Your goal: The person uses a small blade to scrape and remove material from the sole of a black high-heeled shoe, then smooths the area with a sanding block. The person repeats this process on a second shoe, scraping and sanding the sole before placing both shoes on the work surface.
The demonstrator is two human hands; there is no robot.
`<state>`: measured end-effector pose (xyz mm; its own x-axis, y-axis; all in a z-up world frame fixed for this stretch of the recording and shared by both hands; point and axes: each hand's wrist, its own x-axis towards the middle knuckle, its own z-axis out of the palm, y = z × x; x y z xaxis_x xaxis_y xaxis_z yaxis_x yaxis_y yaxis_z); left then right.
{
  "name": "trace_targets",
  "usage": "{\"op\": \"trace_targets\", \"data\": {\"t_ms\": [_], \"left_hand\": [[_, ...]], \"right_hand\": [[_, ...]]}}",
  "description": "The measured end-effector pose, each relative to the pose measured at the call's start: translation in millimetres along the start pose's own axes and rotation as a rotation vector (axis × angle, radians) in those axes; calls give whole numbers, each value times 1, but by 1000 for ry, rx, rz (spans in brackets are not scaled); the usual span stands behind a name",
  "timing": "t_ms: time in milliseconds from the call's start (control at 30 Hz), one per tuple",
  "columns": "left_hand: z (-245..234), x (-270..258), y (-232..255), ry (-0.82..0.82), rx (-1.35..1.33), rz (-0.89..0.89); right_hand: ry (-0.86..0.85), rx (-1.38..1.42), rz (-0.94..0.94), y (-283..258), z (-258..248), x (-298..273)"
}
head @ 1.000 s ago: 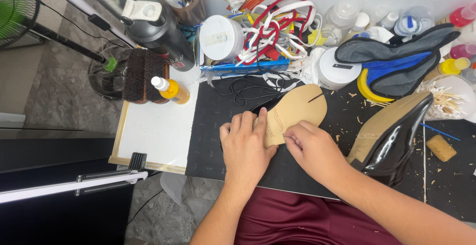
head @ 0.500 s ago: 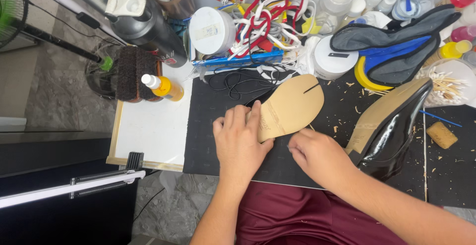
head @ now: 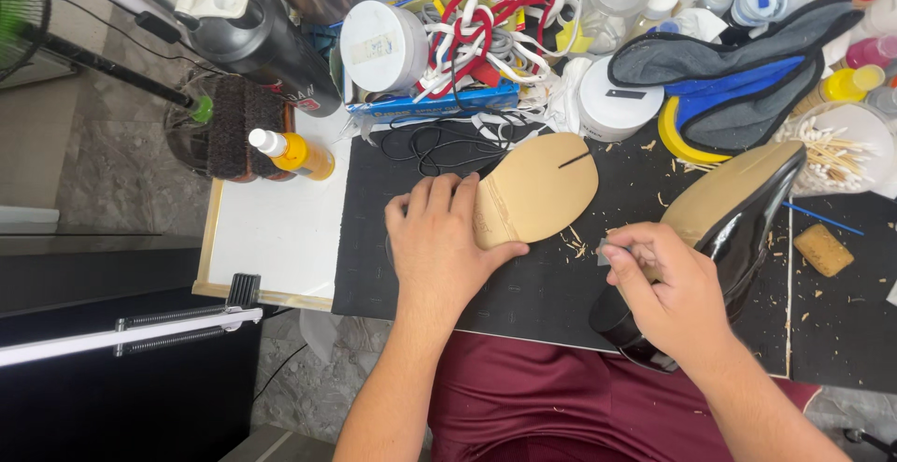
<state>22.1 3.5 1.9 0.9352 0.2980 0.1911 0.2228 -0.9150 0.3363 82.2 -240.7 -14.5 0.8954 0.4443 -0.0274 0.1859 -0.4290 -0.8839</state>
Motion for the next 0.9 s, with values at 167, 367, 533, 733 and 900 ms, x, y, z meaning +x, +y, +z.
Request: {"op": "trace_targets", "data": {"t_ms": [167, 367, 533, 733, 900], "left_hand": [[3, 10, 4, -50, -70, -77], [15, 16, -6, 145, -104, -52], [16, 17, -11, 128, -149, 16], [-11, 16, -20, -54, -163, 223], [-23, 13, -13, -216, 44, 239]], "right_hand": [[32, -20, -125, 1, 1, 0], [27, -21, -53, 9, -2, -4], [12, 265, -92, 15, -3, -2], [13, 253, -213, 8, -8, -2], [-12, 324, -212, 9, -8, -1]]}}
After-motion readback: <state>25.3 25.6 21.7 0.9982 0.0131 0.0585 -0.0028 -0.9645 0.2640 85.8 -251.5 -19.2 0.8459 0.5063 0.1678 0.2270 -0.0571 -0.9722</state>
